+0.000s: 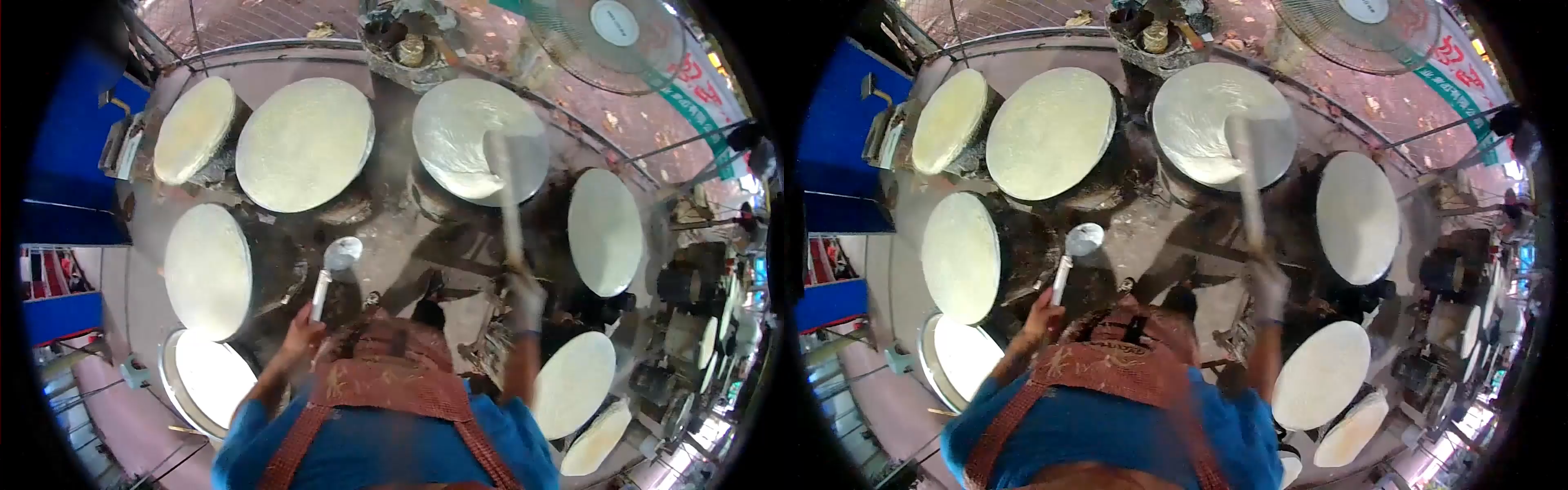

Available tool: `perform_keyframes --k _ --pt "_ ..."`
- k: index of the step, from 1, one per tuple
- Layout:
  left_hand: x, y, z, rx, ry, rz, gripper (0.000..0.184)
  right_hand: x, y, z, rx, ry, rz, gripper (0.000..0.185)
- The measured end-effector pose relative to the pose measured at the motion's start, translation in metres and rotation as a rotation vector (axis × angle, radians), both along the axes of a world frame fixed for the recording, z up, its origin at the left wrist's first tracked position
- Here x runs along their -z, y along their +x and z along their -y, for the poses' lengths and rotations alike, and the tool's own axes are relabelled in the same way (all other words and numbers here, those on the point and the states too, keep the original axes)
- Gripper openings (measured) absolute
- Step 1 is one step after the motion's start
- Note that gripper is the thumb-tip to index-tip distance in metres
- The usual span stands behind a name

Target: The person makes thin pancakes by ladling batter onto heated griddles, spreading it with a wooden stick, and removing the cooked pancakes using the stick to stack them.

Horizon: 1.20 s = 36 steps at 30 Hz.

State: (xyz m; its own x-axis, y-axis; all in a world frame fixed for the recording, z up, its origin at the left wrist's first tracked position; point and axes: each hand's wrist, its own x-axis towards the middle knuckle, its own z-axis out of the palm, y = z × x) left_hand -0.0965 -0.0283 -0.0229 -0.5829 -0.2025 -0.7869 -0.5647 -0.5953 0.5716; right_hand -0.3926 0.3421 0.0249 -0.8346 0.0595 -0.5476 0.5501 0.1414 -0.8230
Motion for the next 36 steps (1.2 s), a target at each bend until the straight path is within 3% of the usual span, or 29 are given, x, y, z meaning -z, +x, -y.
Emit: perform_keyframes --k 1,2,3,4,7,8,9,11,13,15,17,18,19,20,21,23,25,26,27,29,31,33,36 --pt "-0.012 0.003 0.004 0.086 -0.083 -0.038 0.061 0.062 0.008 0.030 -0.091 0.077 -0.347 0.032" --pt "-0.025 0.006 0.004 0.074 -0.028 -0.049 0.062 0.080 0.019 0.078 -0.076 0.276 -0.362 0.032" --pt "-0.041 0.007 0.004 0.095 -0.030 -0.047 0.059 0.109 0.022 0.111 -0.087 0.141 -0.505 0.033" --pt "-0.056 0.005 0.003 0.037 0.049 0.007 0.058 0.051 0.025 0.134 -0.323 0.540 -0.425 0.033" --pt "-0.071 0.026 0.009 0.021 0.117 0.036 0.054 0.082 0.026 0.098 -0.482 0.974 -0.523 0.033" --pt "-0.078 0.035 0.010 -0.023 0.251 0.051 0.058 0.049 0.037 0.085 -0.432 1.068 -0.450 0.030" --pt "-0.081 0.041 0.010 -0.017 0.265 0.002 0.060 0.021 0.044 0.071 -0.426 1.007 -0.270 0.032" --pt "-0.077 0.054 0.011 -0.054 0.548 -0.209 0.062 0.052 0.033 0.054 -0.206 0.750 -0.359 0.031" --pt "-0.070 0.060 0.007 -0.111 0.646 -0.300 0.058 0.077 0.023 0.094 0.015 0.428 -0.467 0.031" --pt "-0.067 0.054 -0.001 -0.179 0.759 -0.334 0.057 0.107 0.009 0.133 -0.152 0.479 -0.664 0.027" --pt "-0.057 0.059 -0.004 -0.161 0.851 -0.437 0.058 0.075 0.023 0.125 -0.290 0.693 -0.786 0.026" --pt "-0.056 0.060 -0.007 -0.146 0.853 -0.470 0.058 0.081 0.016 0.102 -0.217 0.556 -0.644 0.025" --pt "-0.051 0.058 -0.006 -0.121 0.858 -0.512 0.058 0.102 0.001 0.067 -0.354 0.761 -0.840 0.024" --pt "-0.045 0.061 -0.005 -0.118 0.842 -0.492 0.059 0.062 0.001 0.051 -0.336 0.851 -0.537 0.023" --pt "-0.054 0.055 -0.012 -0.118 0.878 -0.525 0.059 0.049 -0.008 0.033 -0.365 0.872 -0.541 0.031" --pt "-0.050 0.051 -0.013 -0.138 0.879 -0.512 0.058 0.041 -0.021 0.042 -0.105 0.530 -0.561 0.031" --pt "-0.054 0.038 -0.020 -0.252 1.007 -0.458 0.053 0.053 -0.024 0.089 -0.034 0.468 -0.557 0.033" --pt "-0.038 0.034 -0.017 -0.242 1.110 -0.449 0.051 0.101 -0.031 0.100 -0.192 0.532 -0.640 0.035" --pt "-0.034 0.028 -0.015 -0.224 1.125 -0.412 0.050 0.092 -0.019 0.104 -0.382 0.702 -0.826 0.034" --pt "-0.032 0.026 -0.014 -0.268 1.044 -0.268 0.050 0.066 0.000 0.077 -0.436 0.743 -0.542 0.030" --pt "-0.043 0.020 -0.014 -0.089 0.810 -0.308 0.046 0.070 -0.023 0.030 -0.307 0.767 -0.439 0.028" --pt "-0.043 0.013 -0.017 -0.065 0.679 -0.271 0.045 0.064 -0.057 0.006 -0.182 0.724 -0.544 0.030" --pt "-0.032 -0.011 -0.025 -0.112 0.690 -0.124 0.042 0.040 -0.078 0.053 -0.077 0.532 -0.663 0.028"
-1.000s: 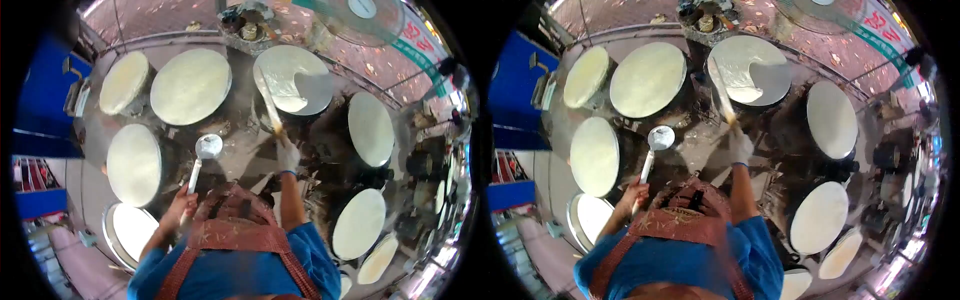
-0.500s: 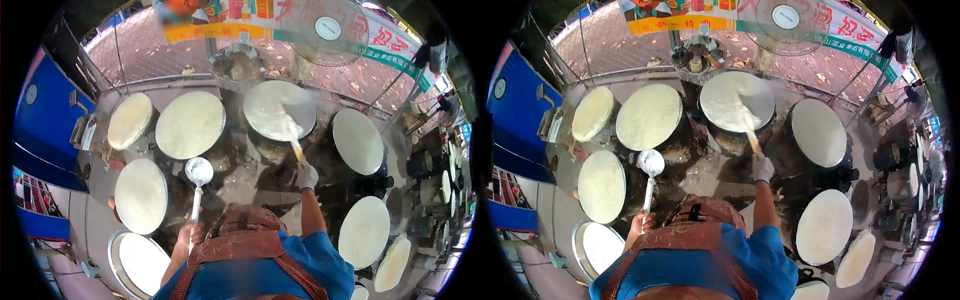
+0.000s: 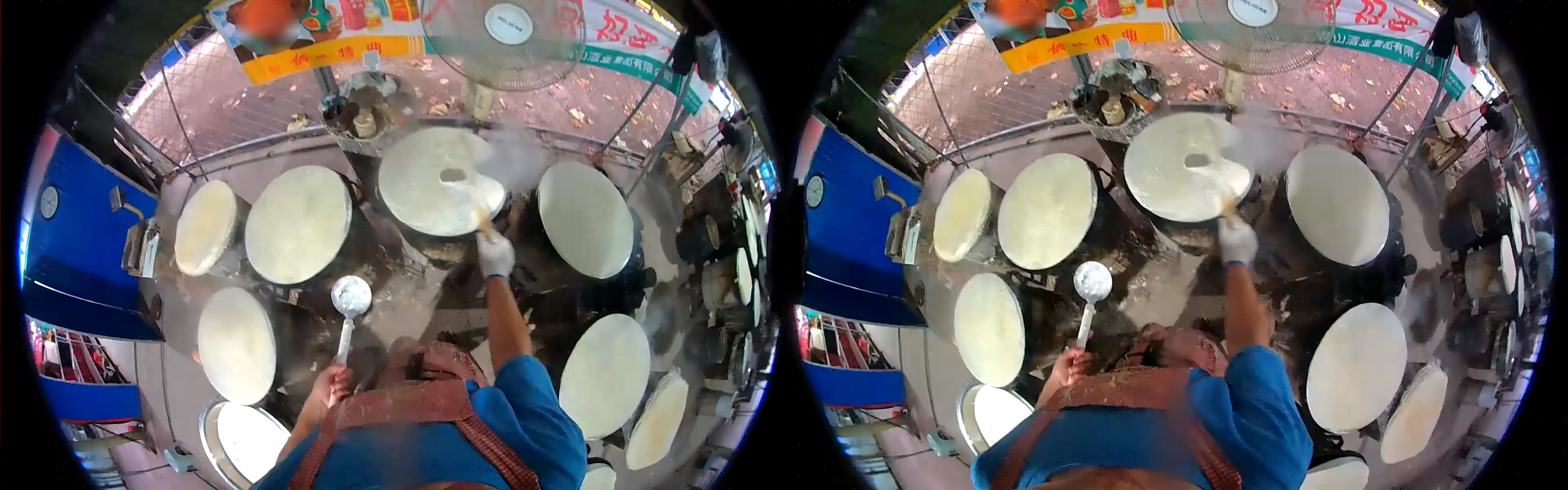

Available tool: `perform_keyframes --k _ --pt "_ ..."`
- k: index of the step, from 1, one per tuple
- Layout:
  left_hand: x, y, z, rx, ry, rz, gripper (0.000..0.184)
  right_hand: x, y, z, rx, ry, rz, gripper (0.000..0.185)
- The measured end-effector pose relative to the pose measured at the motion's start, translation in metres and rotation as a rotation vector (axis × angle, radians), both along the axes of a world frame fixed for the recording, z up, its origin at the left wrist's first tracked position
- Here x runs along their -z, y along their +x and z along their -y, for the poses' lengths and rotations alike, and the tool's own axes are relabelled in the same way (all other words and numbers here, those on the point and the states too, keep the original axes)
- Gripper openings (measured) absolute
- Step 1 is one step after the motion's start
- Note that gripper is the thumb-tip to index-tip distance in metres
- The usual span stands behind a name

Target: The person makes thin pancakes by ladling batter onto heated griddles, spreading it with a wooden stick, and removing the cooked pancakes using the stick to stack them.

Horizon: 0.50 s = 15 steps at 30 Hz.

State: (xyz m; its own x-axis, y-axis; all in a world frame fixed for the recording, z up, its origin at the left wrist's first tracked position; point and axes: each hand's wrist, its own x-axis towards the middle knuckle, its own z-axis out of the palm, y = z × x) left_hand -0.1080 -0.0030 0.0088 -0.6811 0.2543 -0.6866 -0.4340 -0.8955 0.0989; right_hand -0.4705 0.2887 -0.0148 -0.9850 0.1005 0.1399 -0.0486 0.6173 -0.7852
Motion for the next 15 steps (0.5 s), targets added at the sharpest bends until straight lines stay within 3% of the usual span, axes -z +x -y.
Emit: perform_keyframes --k 1,2,3,4,6,8,9,10,11,12,13,14,15 --pt "0.005 -0.006 -0.001 0.001 0.011 0.034 0.041 0.047 -0.004 0.007 -0.146 0.243 0.020 0.029" --pt "-0.016 -0.018 -0.012 0.025 -0.142 0.129 0.040 0.039 0.023 0.006 -0.276 0.390 0.047 0.031" --pt "-0.003 -0.015 -0.005 0.078 -0.095 0.034 0.042 0.033 0.046 0.000 -0.379 0.539 0.147 0.031" --pt "-0.003 -0.015 -0.008 0.086 -0.140 -0.006 0.043 0.039 0.060 -0.019 -0.327 0.442 0.268 0.033" --pt "-0.001 -0.018 -0.008 0.128 -0.223 0.016 0.048 0.041 0.034 -0.061 -0.216 0.153 0.111 0.034" --pt "0.010 -0.019 -0.007 0.088 -0.006 0.084 0.036 0.010 -0.007 -0.064 -0.071 -0.003 0.187 0.034" --pt "-0.002 -0.037 -0.018 0.106 -0.078 0.107 0.013 -0.001 -0.038 -0.060 0.029 -0.048 0.286 0.034" --pt "-0.013 -0.054 -0.029 0.125 -0.150 0.131 0.016 -0.002 -0.053 -0.048 0.003 -0.004 0.191 0.033" --pt "0.012 -0.051 -0.024 0.095 0.103 0.169 0.018 0.000 -0.055 -0.034 -0.031 0.039 0.099 0.032" --pt "0.003 -0.055 -0.032 0.102 0.027 0.194 0.007 0.015 -0.041 -0.031 -0.130 0.112 0.131 0.029" --pt "-0.010 -0.072 -0.037 0.120 -0.053 0.192 0.007 0.050 -0.020 -0.046 -0.320 0.458 0.120 0.024" --pt "-0.026 -0.082 -0.047 0.111 -0.146 0.139 0.017 0.029 0.016 -0.056 -0.350 0.368 0.022 0.024" --pt "-0.035 -0.082 -0.059 0.093 -0.239 0.087 0.028 0.031 0.033 -0.069 -0.254 0.317 0.186 0.028"
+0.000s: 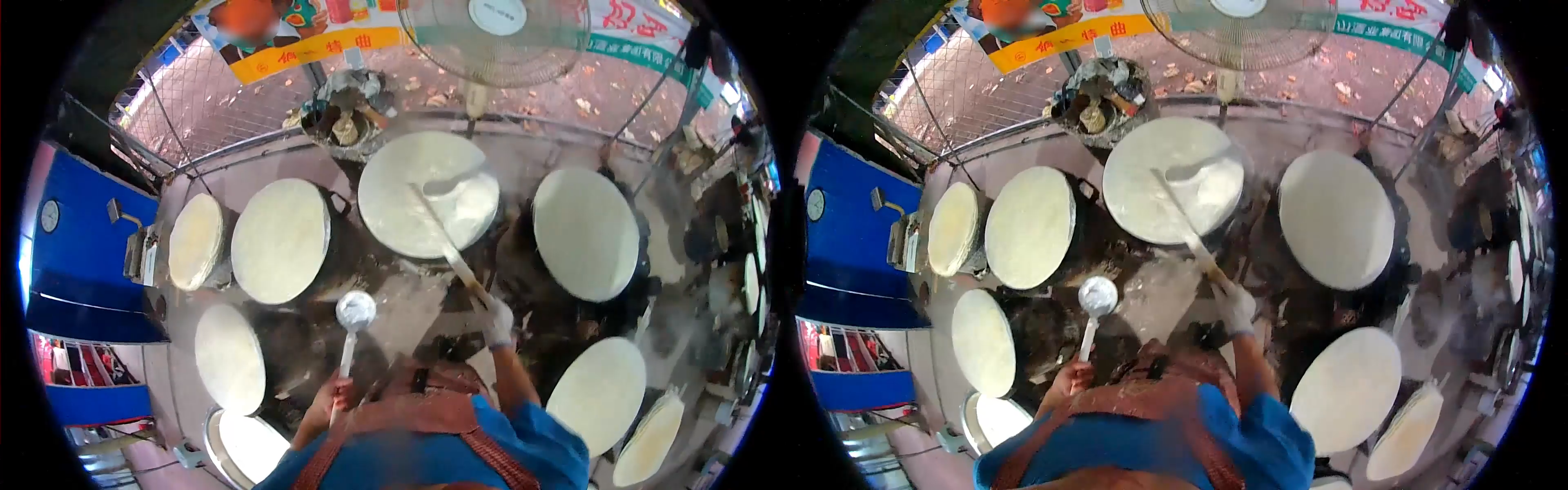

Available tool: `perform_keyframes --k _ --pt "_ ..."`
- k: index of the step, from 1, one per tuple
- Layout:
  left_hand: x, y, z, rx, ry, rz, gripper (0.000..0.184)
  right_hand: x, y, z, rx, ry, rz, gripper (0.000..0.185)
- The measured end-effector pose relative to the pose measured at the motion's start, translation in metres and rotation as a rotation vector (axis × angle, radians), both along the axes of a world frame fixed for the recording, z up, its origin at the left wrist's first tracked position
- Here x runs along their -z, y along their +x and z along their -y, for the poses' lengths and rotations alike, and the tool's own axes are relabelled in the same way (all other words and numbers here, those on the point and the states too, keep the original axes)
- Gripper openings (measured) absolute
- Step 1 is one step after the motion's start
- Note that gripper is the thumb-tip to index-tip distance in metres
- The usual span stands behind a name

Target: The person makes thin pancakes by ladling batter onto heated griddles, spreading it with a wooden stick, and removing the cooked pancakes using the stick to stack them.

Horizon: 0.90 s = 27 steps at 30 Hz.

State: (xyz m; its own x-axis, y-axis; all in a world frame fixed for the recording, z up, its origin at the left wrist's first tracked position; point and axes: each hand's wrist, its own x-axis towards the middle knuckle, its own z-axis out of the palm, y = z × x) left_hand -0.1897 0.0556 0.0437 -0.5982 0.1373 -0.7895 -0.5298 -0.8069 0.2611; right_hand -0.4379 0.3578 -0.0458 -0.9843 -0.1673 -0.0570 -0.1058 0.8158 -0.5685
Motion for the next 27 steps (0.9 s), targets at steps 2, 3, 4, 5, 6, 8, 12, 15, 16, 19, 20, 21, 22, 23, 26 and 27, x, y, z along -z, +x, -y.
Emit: perform_keyframes --k 2,3,4,5,6,8,12,15,16,19,20,21,22,23,26,27 --pt "0.019 0.010 0.003 -0.027 0.092 -0.068 0.044 0.051 -0.043 -0.026 0.129 -0.449 -0.268 0.030" --pt "0.021 0.011 0.001 -0.070 0.114 -0.035 0.044 0.030 -0.076 -0.025 0.197 -0.248 -0.083 0.031" --pt "0.024 0.013 -0.002 -0.109 0.138 0.001 0.044 0.002 -0.112 -0.009 0.258 -0.239 0.007 0.033" --pt "0.024 0.009 -0.007 -0.140 0.123 0.033 0.044 -0.016 -0.151 0.005 0.224 -0.130 -0.050 0.033" --pt "0.022 0.008 -0.013 -0.175 0.108 0.070 0.045 0.035 -0.202 0.000 0.047 -0.353 -0.147 0.031" --pt "0.011 0.023 -0.009 -0.193 0.001 0.091 0.044 -0.033 -0.197 0.011 0.132 -0.691 -0.049 0.031" --pt "0.034 0.020 0.002 -0.182 0.012 0.042 0.029 0.048 -0.140 0.039 0.390 -1.167 0.105 0.031" --pt "0.036 0.023 0.027 -0.094 0.085 0.190 0.013 0.015 -0.099 0.057 0.196 -0.763 0.188 0.032" --pt "0.002 0.008 0.016 -0.133 -0.096 0.205 0.012 0.001 -0.096 0.050 0.210 -0.774 0.230 0.031" --pt "0.003 0.017 0.041 -0.130 -0.021 0.016 0.018 -0.032 -0.081 0.019 0.475 -1.292 0.442 0.021" --pt "0.003 0.020 0.047 -0.132 -0.014 0.004 0.021 -0.008 -0.069 0.026 0.510 -1.275 0.443 0.021" --pt "0.005 0.021 0.051 -0.132 -0.001 -0.012 0.023 0.017 -0.057 0.033 0.545 -1.257 0.444 0.021" --pt "0.013 0.019 0.059 -0.118 0.026 -0.001 0.026 0.033 -0.043 0.054 0.576 -1.261 0.451 0.023" --pt "0.026 0.021 0.071 -0.110 0.053 0.014 0.030 0.037 -0.031 0.066 0.451 -1.191 0.304 0.029" --pt "0.016 0.009 0.070 -0.119 0.111 0.073 0.031 0.009 -0.035 0.044 0.399 -1.012 0.384 0.032" --pt "0.014 0.009 0.071 -0.117 0.156 0.055 0.032 0.011 -0.052 0.027 0.427 -1.028 0.391 0.031"
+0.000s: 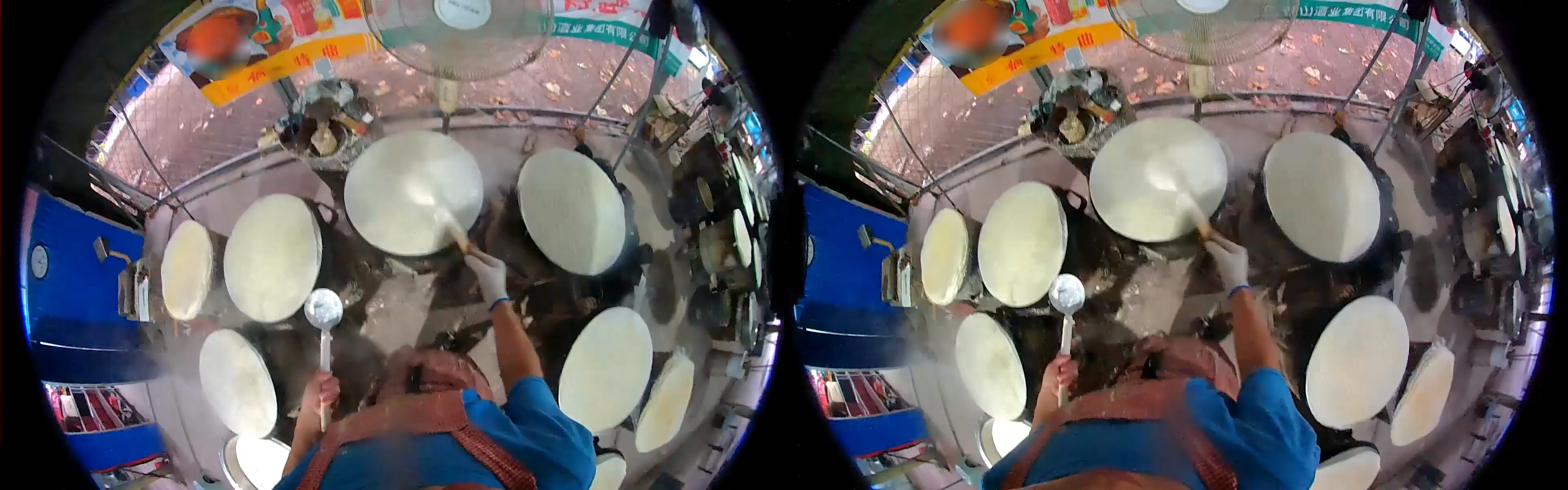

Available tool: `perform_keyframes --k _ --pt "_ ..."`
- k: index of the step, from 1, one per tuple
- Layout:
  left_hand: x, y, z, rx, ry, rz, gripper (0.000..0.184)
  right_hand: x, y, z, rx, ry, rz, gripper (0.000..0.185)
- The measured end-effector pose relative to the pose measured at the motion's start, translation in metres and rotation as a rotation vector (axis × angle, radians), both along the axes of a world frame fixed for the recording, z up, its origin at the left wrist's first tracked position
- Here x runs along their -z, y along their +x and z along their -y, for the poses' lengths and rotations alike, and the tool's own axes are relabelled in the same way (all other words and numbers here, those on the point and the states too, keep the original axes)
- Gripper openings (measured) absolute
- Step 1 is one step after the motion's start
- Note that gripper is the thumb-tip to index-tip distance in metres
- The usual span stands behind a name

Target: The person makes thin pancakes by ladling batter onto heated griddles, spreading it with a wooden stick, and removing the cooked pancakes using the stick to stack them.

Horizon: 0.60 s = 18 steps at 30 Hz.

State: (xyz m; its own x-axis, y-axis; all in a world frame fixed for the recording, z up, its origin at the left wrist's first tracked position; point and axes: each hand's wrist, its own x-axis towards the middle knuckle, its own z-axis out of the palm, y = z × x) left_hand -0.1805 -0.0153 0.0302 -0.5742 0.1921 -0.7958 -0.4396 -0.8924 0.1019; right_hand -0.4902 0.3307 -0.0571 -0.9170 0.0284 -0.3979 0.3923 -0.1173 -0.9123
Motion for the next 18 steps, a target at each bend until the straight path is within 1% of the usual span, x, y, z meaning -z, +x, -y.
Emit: perform_keyframes --k 1,2,3,4,5,7,8,9,10,11,12,13,14,15,16,17,18 --pt "-0.002 -0.003 0.002 0.004 0.040 -0.026 0.032 0.001 -0.019 -0.010 0.062 -0.001 -0.086 0.033" --pt "-0.001 -0.009 0.001 -0.005 -0.100 -0.078 0.024 0.003 -0.044 -0.016 0.111 0.201 -0.156 0.033" --pt "0.002 -0.013 0.005 -0.023 -0.069 -0.033 0.018 0.001 -0.066 -0.020 0.166 0.410 -0.217 0.032" --pt "-0.001 -0.024 0.005 -0.018 -0.028 -0.037 0.010 -0.026 -0.073 -0.016 0.026 0.874 -0.158 0.030" --pt "-0.005 -0.032 0.005 -0.015 0.011 -0.033 0.006 -0.027 -0.082 -0.009 -0.134 1.105 -0.252 0.029" --pt "-0.011 -0.058 0.004 0.034 -0.048 -0.012 0.008 -0.033 -0.080 0.004 -0.470 1.344 -0.401 0.028" --pt "-0.014 -0.070 0.001 0.047 -0.072 0.009 0.012 -0.036 -0.075 -0.001 -0.599 1.373 -0.472 0.025" --pt "-0.010 -0.083 -0.003 0.074 -0.219 -0.039 0.021 -0.038 -0.072 -0.010 -0.552 1.364 -0.604 0.021" --pt "0.016 -0.096 0.014 0.111 -0.023 -0.083 0.019 -0.043 -0.066 -0.021 -0.500 1.359 -0.590 0.021" --pt "0.008 -0.119 0.008 0.104 -0.132 -0.054 0.024 -0.054 -0.064 -0.030 -0.437 1.355 -0.584 0.021" --pt "0.009 -0.138 0.010 0.173 -0.051 -0.113 0.030 -0.028 -0.069 -0.039 -0.355 1.318 -0.431 0.023" --pt "0.002 -0.163 -0.001 0.141 -0.194 -0.118 0.035 -0.012 -0.061 -0.035 -0.345 1.329 -0.455 0.023" --pt "-0.004 -0.185 -0.008 0.166 -0.254 -0.133 0.035 0.000 -0.050 -0.031 -0.333 1.342 -0.479 0.024" --pt "-0.009 -0.205 -0.018 0.182 -0.368 -0.180 0.034 0.004 -0.042 -0.026 -0.325 1.355 -0.506 0.024" --pt "-0.008 -0.223 -0.023 0.165 -0.335 -0.225 0.032 -0.023 -0.031 -0.023 -0.397 1.346 -0.516 0.025" --pt "-0.001 -0.237 -0.026 0.128 -0.312 -0.237 0.027 -0.028 -0.029 -0.029 -0.365 1.347 -0.494 0.026" --pt "-0.010 -0.251 -0.037 0.098 -0.361 -0.230 0.023 -0.029 -0.029 -0.042 -0.337 1.350 -0.473 0.027"
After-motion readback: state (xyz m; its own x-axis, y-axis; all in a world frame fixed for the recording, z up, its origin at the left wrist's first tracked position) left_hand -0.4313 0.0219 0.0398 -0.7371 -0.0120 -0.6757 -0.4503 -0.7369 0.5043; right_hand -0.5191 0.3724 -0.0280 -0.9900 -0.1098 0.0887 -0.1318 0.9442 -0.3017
